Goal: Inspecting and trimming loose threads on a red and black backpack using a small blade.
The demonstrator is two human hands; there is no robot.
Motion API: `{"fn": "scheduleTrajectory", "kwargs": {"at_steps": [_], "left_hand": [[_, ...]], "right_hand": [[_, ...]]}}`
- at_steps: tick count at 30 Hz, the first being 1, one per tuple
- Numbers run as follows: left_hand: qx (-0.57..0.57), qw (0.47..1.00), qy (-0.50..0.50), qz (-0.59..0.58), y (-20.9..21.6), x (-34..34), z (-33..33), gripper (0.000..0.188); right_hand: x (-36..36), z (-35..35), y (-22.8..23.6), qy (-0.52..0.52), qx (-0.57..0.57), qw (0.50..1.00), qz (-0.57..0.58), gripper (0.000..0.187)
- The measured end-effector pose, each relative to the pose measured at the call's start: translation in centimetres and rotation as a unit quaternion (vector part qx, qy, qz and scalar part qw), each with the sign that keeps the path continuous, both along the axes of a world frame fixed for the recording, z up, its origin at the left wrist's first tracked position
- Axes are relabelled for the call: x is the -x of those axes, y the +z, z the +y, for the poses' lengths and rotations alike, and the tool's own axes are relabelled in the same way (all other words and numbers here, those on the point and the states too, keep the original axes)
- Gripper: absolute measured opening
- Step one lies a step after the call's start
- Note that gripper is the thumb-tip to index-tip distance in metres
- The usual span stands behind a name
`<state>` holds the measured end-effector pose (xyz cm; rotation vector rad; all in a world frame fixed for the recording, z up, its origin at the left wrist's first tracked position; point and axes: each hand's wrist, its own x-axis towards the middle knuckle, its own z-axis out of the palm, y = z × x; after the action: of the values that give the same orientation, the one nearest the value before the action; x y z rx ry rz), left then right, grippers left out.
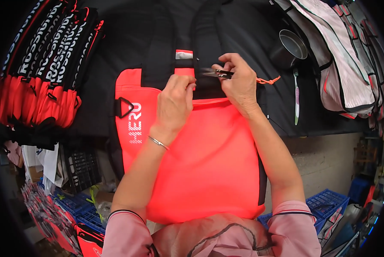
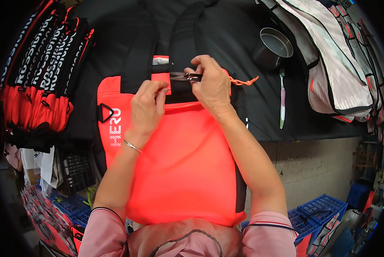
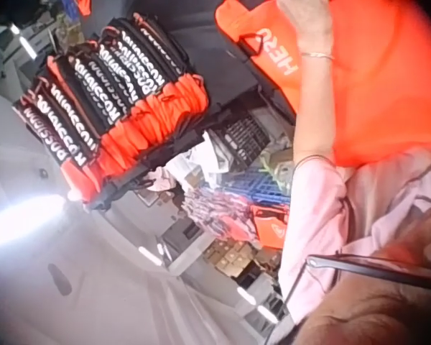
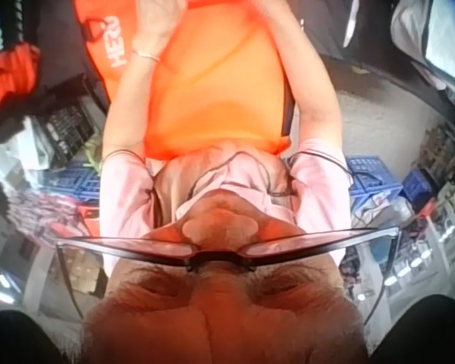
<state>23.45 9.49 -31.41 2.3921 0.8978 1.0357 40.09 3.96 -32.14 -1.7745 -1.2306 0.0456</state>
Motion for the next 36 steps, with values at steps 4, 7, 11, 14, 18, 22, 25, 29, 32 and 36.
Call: {"fn": "scheduleTrajectory", "kwargs": {"at_steps": [4, 7, 11, 14, 18, 22, 25, 29, 32, 36], "left_hand": [[0.007, 0.997, -0.074, 0.036, -1.1, -0.5, 0.6, 0.007], [-0.008, 0.996, -0.061, 0.064, -1.8, -1.1, 0.4, 0.009], [-0.049, 0.999, 0.007, 0.02, -2.5, -1.6, 1.8, 0.012], [0.025, 0.996, 0.074, -0.034, -2.3, -1.2, 2.1, 0.008], [0.122, 0.989, -0.02, -0.082, -2.1, -0.6, 0.3, 0.009], [0.023, 0.999, -0.038, -0.013, -2.4, -0.7, 0.2, 0.014], [-0.081, 0.996, -0.038, 0.028, -2.6, -1.4, 0.1, 0.008], [-0.112, 0.992, -0.022, 0.049, -3.0, -1.7, 0.0, 0.008], [-0.036, 0.999, -0.004, 0.04, -3.0, -1.7, 0.2, 0.008], [0.054, 0.999, -0.005, -0.001, -3.3, -0.2, 0.2, 0.007]], "right_hand": [[-0.1, 0.4, 0.1, -0.024, -0.066, 0.994, 0.085, 0.023], [-0.2, 0.5, -0.2, -0.035, -0.094, 0.987, 0.123, 0.021], [-0.2, 0.4, 0.1, -0.041, -0.107, 0.987, 0.11, 0.019], [-0.4, 0.1, -0.1, -0.047, -0.096, 0.983, 0.147, 0.02], [-0.7, 0.2, -0.7, -0.046, -0.09, 0.985, 0.141, 0.018], [-0.5, 0.3, -0.4, -0.047, -0.094, 0.987, 0.12, 0.019], [-0.5, 0.4, -0.4, -0.052, -0.092, 0.988, 0.115, 0.019], [-0.5, 0.4, -0.1, -0.051, -0.077, 0.99, 0.105, 0.018], [-0.8, -0.1, 0.0, -0.025, -0.032, 0.993, 0.114, 0.026], [0.0, -1.3, 1.3, 0.084, 0.035, 0.994, 0.067, 0.043]]}}
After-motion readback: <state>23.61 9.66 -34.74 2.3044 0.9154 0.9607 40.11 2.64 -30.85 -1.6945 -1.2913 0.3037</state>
